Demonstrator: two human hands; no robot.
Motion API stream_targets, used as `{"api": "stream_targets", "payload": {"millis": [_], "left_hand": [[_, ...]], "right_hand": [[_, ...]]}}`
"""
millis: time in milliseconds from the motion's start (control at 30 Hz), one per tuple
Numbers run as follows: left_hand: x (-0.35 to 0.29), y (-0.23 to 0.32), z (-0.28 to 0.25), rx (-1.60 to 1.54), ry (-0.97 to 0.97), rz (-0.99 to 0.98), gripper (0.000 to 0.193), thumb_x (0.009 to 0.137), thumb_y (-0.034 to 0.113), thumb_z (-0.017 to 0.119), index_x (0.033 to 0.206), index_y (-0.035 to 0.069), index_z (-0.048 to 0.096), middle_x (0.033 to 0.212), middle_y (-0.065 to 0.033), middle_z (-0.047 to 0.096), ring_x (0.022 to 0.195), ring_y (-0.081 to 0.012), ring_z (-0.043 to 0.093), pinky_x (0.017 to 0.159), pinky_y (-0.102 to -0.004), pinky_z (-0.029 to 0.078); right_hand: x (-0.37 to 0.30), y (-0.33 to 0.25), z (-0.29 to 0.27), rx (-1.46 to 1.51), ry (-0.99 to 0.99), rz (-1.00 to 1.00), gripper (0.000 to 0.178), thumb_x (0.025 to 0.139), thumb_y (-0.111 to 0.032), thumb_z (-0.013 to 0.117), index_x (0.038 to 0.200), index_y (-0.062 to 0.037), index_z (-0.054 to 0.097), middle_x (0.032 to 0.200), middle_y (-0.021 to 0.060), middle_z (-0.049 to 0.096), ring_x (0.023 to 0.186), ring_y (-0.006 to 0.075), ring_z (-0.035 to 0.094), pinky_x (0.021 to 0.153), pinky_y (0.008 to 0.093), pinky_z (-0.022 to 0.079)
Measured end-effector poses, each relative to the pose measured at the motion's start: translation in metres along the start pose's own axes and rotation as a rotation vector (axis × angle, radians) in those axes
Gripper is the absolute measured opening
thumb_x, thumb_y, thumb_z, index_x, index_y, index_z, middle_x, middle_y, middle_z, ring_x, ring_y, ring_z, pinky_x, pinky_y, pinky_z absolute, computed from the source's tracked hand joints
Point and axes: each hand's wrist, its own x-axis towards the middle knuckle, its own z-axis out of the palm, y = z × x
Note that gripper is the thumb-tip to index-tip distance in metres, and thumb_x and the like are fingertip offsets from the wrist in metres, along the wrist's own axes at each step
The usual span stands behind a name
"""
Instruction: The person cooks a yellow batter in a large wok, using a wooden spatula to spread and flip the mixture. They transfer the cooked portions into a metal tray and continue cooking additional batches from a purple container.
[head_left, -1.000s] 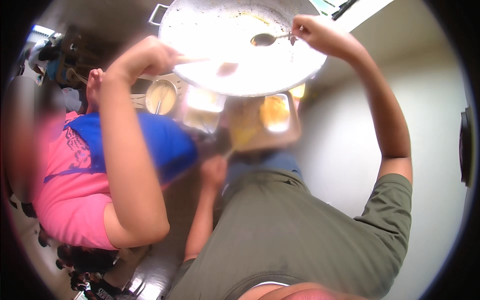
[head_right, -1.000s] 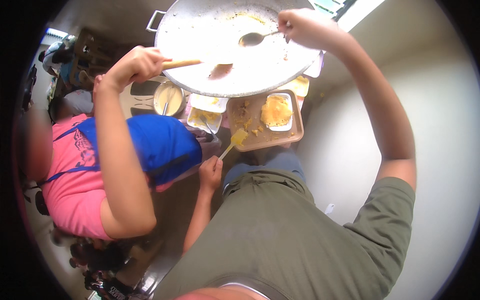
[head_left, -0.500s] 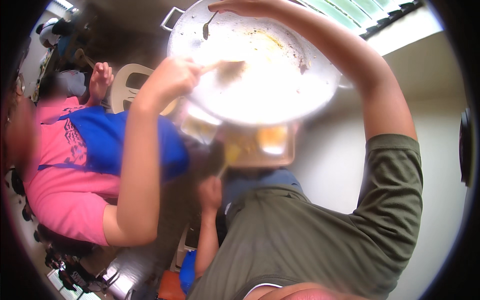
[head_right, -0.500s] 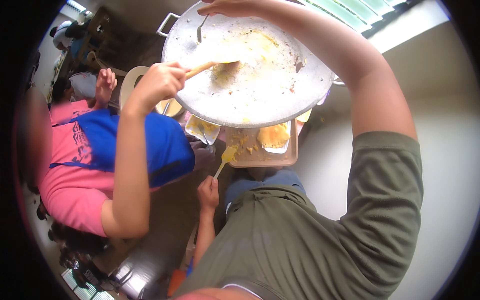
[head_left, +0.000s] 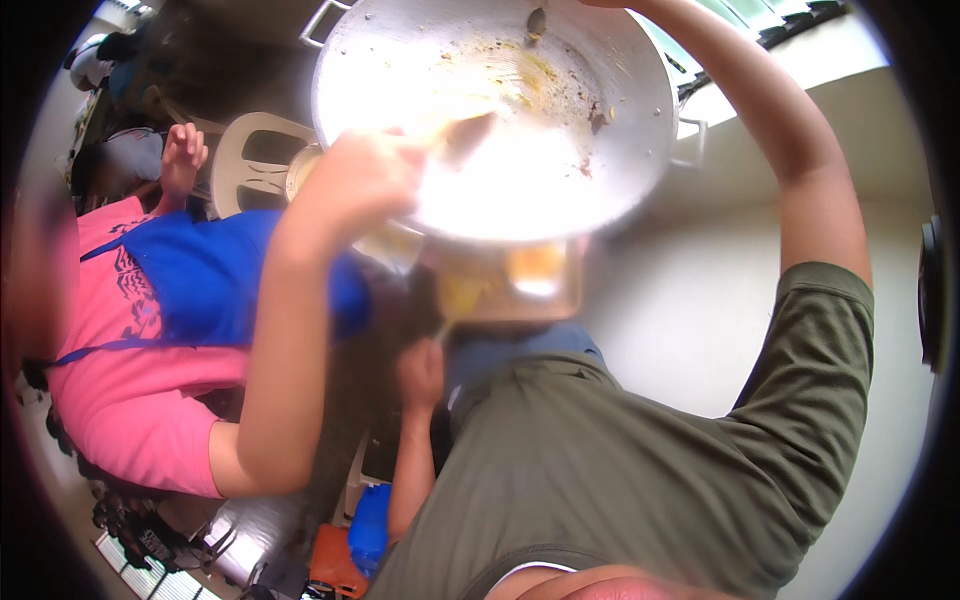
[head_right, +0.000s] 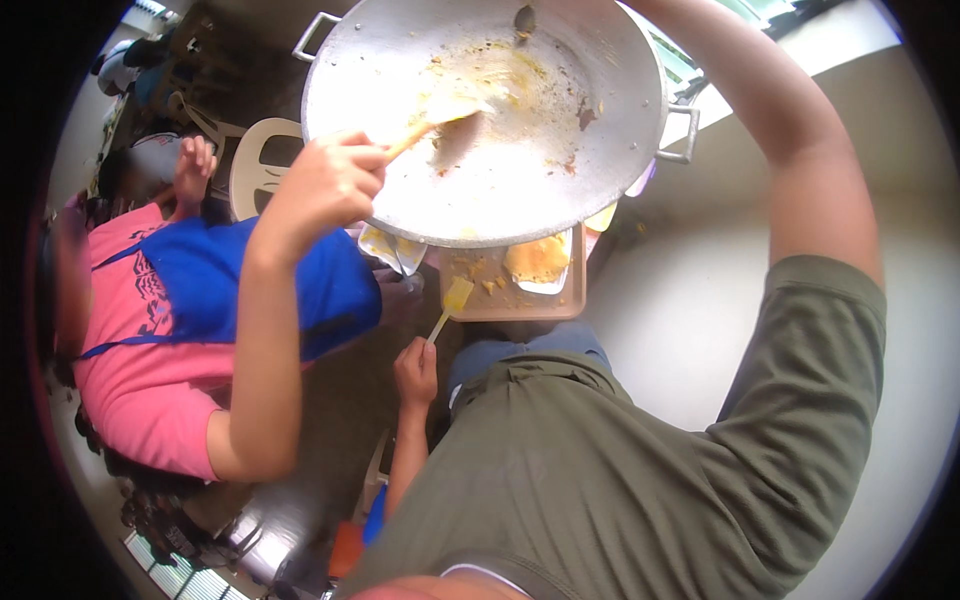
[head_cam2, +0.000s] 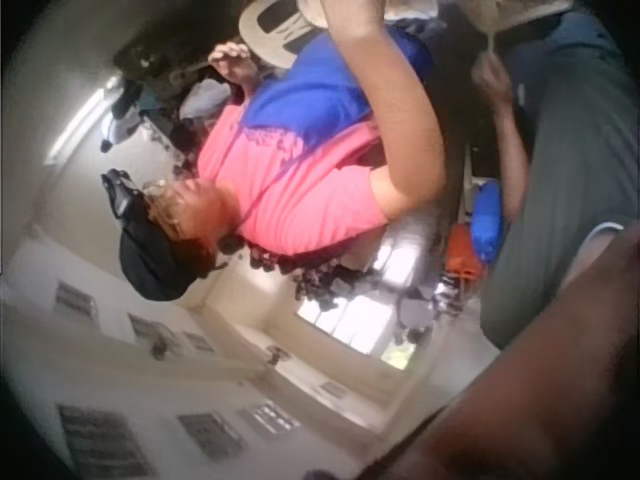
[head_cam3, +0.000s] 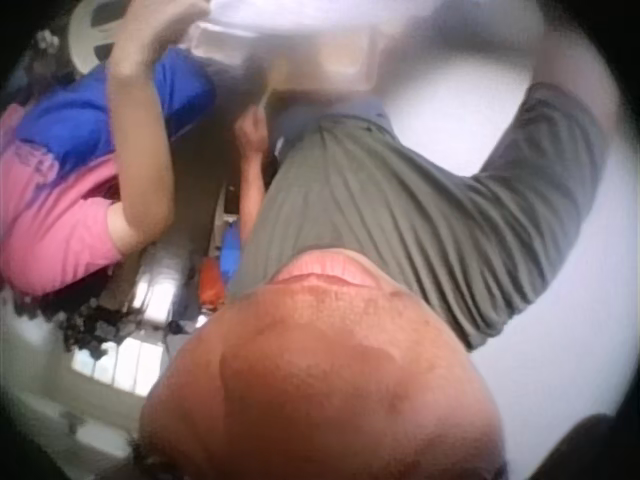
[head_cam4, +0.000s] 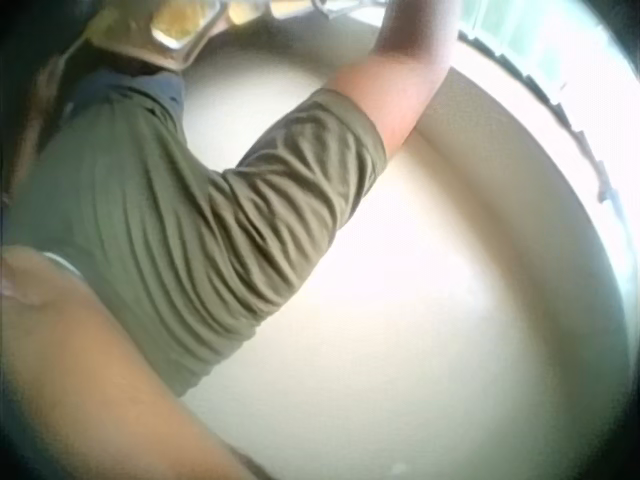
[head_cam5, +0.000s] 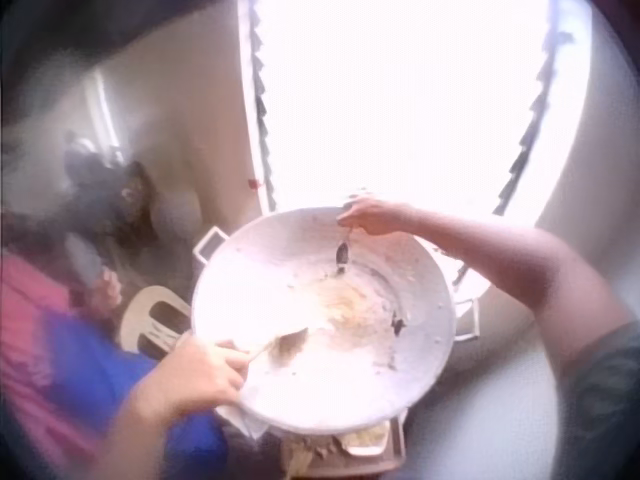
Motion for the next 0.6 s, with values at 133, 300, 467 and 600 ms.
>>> {"api": "stream_targets", "payload": {"millis": [133,300,467,600], "left_hand": [[0.017,0.010,-0.005,-0.031,-0.081,0.007,0.032,0.103,0.025,0.057,0.080,0.003,0.057,0.073,-0.0224,0.055,0.071,-0.0463,0.055,0.063,-0.0526,0.041],[0.029,0.005,-0.005,-0.023,-0.160,0.031,0.032,0.104,0.025,0.056,0.082,0.002,0.056,0.073,-0.0205,0.054,0.072,-0.0442,0.056,0.064,-0.0491,0.042],[0.028,0.010,-0.004,0.004,-0.163,-0.026,0.031,0.103,0.025,0.056,0.082,0.002,0.056,0.076,-0.0216,0.056,0.075,-0.0452,0.057,0.066,-0.0502,0.043],[0.018,0.010,0.001,-0.006,-0.113,-0.059,0.033,0.103,0.027,0.057,0.081,0.003,0.058,0.076,-0.0235,0.057,0.074,-0.0470,0.057,0.065,-0.0523,0.043]], "right_hand": [[-0.054,-0.023,-0.020,0.169,-0.150,0.180,0.013,0.090,-0.002,0.058,0.100,-0.0073,0.064,0.094,0.0190,0.066,0.103,0.0415,0.065,0.089,0.0510,0.050],[-0.050,-0.051,-0.035,0.356,0.156,0.249,0.013,0.096,-0.009,0.060,0.106,-0.0054,0.067,0.102,0.0219,0.067,0.103,0.0408,0.064,0.090,0.0517,0.050],[0.050,-0.087,-0.003,0.849,0.441,0.507,0.024,0.099,-0.012,0.058,0.120,-0.0065,0.067,0.115,0.0220,0.063,0.109,0.0394,0.063,0.094,0.0515,0.050],[0.075,-0.072,0.026,0.184,0.380,0.149,0.028,0.095,-0.010,0.058,0.122,-0.0096,0.067,0.118,0.0212,0.060,0.113,0.0395,0.060,0.098,0.0514,0.049]]}}
